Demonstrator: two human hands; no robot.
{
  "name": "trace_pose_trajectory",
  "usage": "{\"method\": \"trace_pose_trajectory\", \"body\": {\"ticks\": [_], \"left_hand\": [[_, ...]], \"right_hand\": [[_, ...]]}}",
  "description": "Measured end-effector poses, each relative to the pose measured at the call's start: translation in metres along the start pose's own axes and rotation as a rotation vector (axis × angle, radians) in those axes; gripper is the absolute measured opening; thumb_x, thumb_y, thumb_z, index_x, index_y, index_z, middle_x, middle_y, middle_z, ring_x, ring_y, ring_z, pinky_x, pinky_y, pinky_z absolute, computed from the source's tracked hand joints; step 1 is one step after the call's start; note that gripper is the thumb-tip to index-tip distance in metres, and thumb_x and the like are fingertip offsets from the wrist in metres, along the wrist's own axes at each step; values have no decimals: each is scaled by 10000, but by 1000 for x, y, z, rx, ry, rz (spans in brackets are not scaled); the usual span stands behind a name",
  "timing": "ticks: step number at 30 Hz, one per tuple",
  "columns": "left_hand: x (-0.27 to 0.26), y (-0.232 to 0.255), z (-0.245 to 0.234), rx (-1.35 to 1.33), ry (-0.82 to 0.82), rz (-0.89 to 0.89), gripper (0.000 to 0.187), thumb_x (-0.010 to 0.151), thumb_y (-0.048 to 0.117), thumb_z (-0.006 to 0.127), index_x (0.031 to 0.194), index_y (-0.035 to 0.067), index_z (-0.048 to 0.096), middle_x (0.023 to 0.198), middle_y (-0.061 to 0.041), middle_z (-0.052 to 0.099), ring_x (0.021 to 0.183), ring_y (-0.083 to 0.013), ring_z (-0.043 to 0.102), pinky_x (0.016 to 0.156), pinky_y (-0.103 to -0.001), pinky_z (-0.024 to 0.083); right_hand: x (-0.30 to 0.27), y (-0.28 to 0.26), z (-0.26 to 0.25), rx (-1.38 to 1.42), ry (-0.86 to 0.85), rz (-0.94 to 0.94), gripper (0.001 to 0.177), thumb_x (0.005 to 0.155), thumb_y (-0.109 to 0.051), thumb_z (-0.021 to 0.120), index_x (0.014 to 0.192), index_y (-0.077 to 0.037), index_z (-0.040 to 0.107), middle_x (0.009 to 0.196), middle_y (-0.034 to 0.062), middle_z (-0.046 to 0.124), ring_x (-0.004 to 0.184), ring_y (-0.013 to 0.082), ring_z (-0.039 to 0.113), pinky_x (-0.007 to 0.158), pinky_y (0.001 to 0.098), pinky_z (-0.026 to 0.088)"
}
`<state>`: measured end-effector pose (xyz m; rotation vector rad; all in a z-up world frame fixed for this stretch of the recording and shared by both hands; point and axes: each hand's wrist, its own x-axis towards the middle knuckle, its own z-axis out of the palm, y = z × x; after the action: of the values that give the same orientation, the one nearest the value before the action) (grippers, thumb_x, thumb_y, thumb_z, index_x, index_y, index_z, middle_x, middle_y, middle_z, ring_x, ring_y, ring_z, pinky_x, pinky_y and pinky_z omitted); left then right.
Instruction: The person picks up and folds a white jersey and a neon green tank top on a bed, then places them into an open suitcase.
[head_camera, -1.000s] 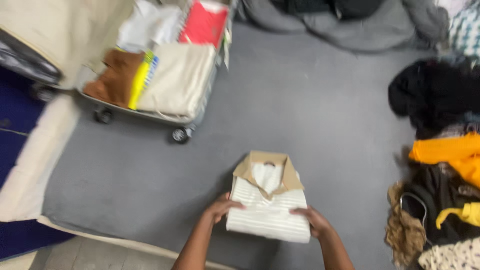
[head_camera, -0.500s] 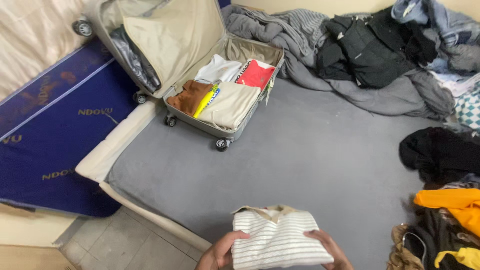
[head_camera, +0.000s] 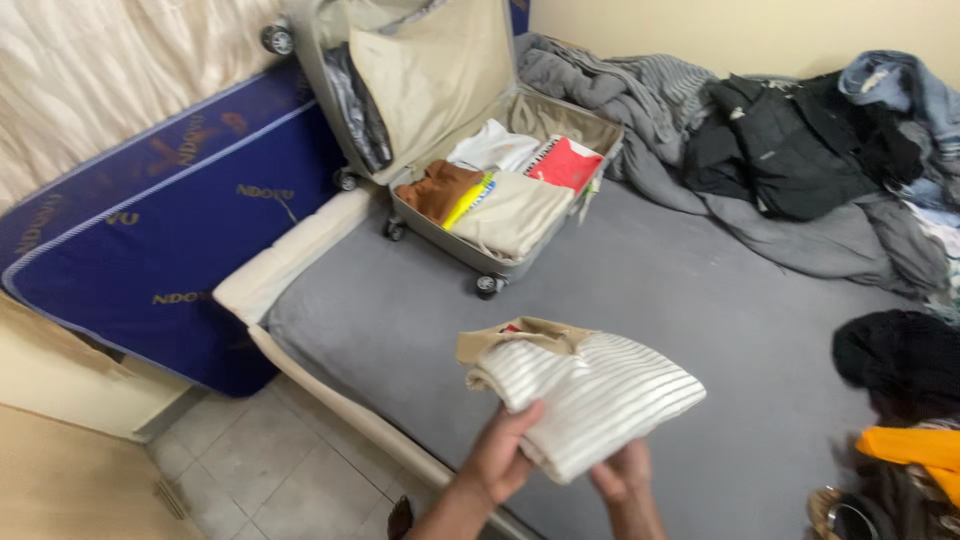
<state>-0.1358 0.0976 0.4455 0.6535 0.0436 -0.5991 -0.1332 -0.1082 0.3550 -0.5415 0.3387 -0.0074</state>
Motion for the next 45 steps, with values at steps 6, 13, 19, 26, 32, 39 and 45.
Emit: {"method": "trace_pose_trajectory", "body": {"ticks": [6,13,19,26,32,39,45], "left_hand": [[-18,55,-54,36,80,-86,821,913,238,599,1601,224,151,1490,-93,478,1311,-213,554,1069,-399,518],[-28,133,-151,342,4,-169,872,941,251,625,1627,133,99,1495,-117,445,1339,-213,518,1145,-405,458],[-19,185,-217,33,-329,-223,1099,833,711,627,1631,102,179,1592,-109,411,1424,-235,481,1188,-439,456],[55,258,-253,-598,127,-84,938,831,795,393,1511,149,427,1478,-166,510,1299,-340,540,1046,-527,476],[135,315,-306,-483,-195,-151,697,960,560,436,1453,74,516,1423,-143,601,1287,-320,591,1091,-508,480],[229,358,-378,-325,40,-449,522,853,181,576,1331,-28,575,1136,-211,698,995,-349,721,891,-512,601],[330,405,-393,-256,140,-458,489,787,151,607,1254,7,607,1052,-184,735,908,-332,741,808,-504,618]], "right_hand": [[43,126,90,-68,-37,156,601,1051,-465,422,1449,-17,458,1395,229,559,1252,341,589,979,491,553],[81,218,139,-112,67,214,611,1023,-448,453,1450,-11,462,1376,228,575,1227,339,603,970,479,554],[107,245,142,-152,165,212,623,999,-434,480,1451,-6,466,1360,227,588,1206,338,614,962,470,554],[152,241,140,-193,257,210,638,971,-417,511,1452,0,470,1342,227,604,1181,336,628,953,458,554],[225,204,144,-208,323,207,653,948,-403,538,1452,6,474,1326,226,618,1160,334,640,945,448,554],[325,167,141,-210,457,181,672,920,-386,569,1453,12,479,1308,225,634,1135,333,653,936,437,554],[386,141,124,-257,575,149,690,896,-372,596,1454,17,483,1292,224,647,1114,331,665,929,427,555]]}}
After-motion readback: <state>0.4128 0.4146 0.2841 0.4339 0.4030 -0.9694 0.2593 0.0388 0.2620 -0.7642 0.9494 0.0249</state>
